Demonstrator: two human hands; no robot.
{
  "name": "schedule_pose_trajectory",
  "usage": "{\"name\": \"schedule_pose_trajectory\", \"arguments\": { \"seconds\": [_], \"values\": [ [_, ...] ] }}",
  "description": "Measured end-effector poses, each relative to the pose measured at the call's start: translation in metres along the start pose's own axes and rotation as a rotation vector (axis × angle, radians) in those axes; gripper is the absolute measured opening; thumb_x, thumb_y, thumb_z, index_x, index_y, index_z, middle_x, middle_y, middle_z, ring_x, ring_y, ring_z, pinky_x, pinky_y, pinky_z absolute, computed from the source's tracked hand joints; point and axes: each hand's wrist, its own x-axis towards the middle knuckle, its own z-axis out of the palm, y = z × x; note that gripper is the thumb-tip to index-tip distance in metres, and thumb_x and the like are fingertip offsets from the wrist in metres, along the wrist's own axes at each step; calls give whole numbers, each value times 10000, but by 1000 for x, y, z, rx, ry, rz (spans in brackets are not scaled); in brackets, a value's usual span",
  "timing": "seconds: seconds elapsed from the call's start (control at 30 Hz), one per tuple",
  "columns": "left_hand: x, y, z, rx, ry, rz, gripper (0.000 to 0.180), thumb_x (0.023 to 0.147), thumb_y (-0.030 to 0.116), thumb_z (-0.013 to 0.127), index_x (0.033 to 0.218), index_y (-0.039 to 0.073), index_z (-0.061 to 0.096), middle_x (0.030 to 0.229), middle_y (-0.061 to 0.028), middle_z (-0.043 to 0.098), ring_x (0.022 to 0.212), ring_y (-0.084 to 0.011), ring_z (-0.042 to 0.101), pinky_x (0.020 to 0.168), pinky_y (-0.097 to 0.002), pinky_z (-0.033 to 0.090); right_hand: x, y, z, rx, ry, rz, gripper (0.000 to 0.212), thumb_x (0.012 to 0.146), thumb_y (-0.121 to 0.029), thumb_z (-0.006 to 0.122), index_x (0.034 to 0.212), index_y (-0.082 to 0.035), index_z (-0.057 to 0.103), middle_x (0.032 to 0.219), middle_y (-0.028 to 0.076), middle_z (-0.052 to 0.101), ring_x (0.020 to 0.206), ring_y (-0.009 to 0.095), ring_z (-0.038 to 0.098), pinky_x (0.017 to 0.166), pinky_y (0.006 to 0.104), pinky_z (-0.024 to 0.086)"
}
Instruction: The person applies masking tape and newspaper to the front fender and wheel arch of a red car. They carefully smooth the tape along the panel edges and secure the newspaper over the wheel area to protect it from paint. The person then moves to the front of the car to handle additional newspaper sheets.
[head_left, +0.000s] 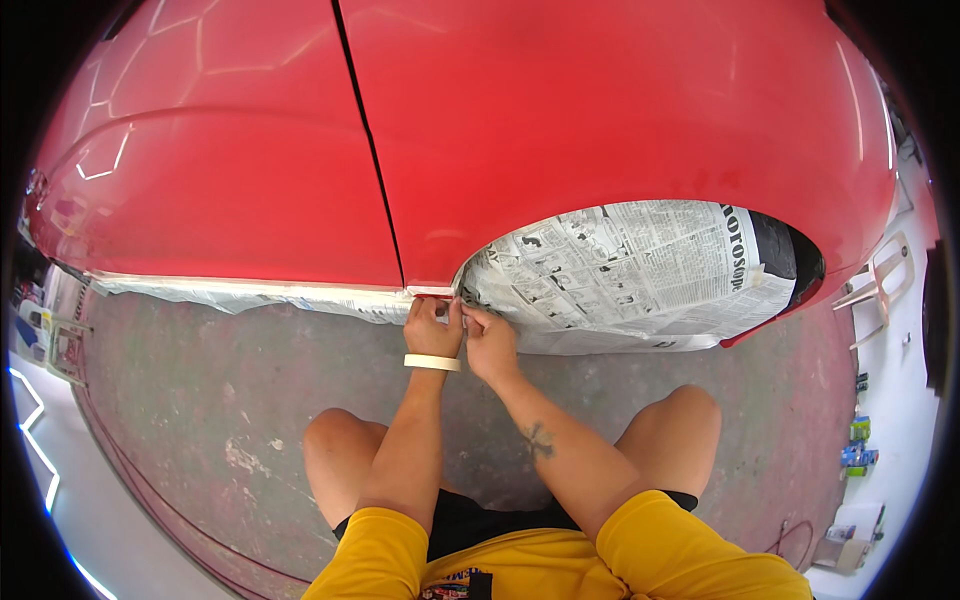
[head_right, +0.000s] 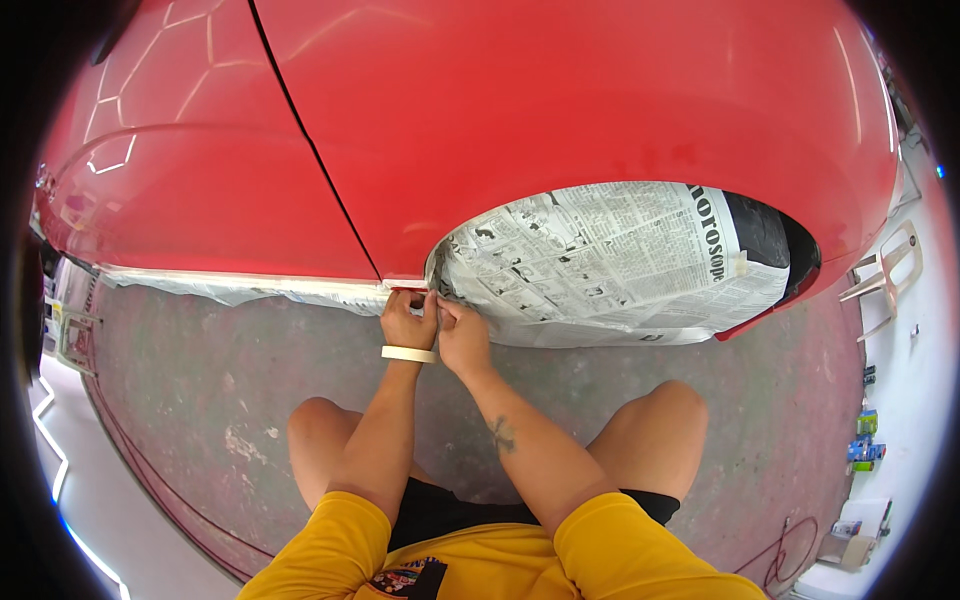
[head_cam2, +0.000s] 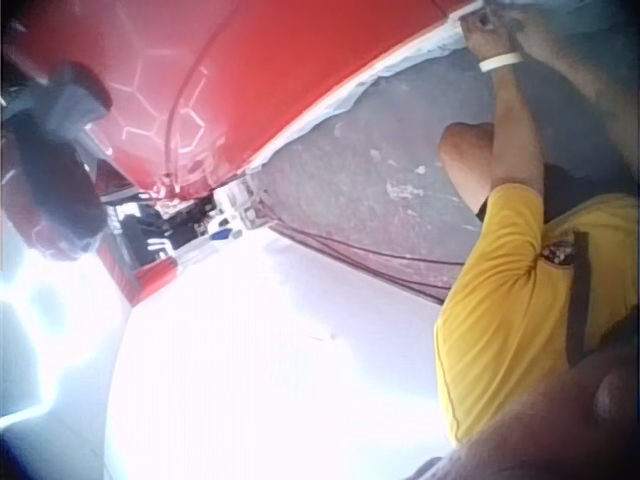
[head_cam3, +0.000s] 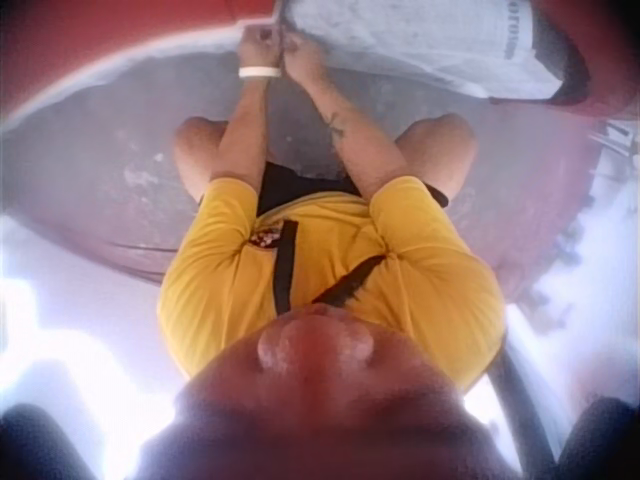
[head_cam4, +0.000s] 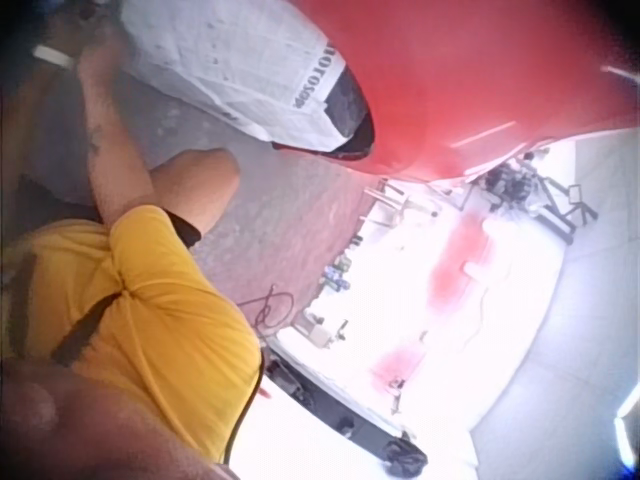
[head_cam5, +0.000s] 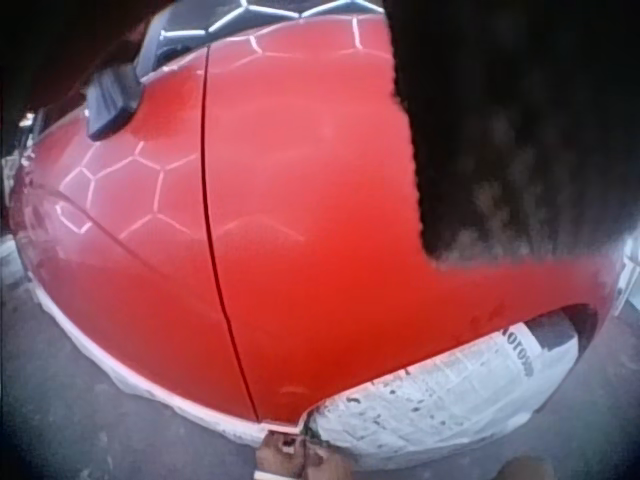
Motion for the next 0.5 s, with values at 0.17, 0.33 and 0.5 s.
{"name": "schedule_pose_trajectory", "arguments": {
  "seconds": [0.17, 0.33, 0.5],
  "values": [
    [-5, 0, 4, 87, -29, 94, 251, 856, 224, 841, 764, 32, 709, 767, -137, 704, 694, -350, 704, 630, -455, 564, -45, 111, 7, -116, -152, 424, 215, 986, -179, 676, 1086, -32, 797, 956, 188, 764, 878, 302, 707, 817, 401, 555],
    [10, -6, -3, 240, -116, 12, 326, 838, 389, 858, 791, 83, 756, 785, -118, 728, 689, -353, 723, 630, -464, 585, -68, 151, -23, -50, -494, 498, 299, 992, -173, 691, 1260, -48, 728, 962, 105, 757, 844, 179, 693, 752, 351, 545],
    [22, -21, -59, 393, -536, -419, 478, 807, 517, 881, 982, 77, 816, 979, -163, 801, 963, -349, 773, 911, -436, 589, -38, 79, -55, 213, -423, 616, 434, 1036, -143, 640, 1433, 18, 571, 1091, 102, 758, 923, 163, 705, 811, 319, 535]
  ]
}}
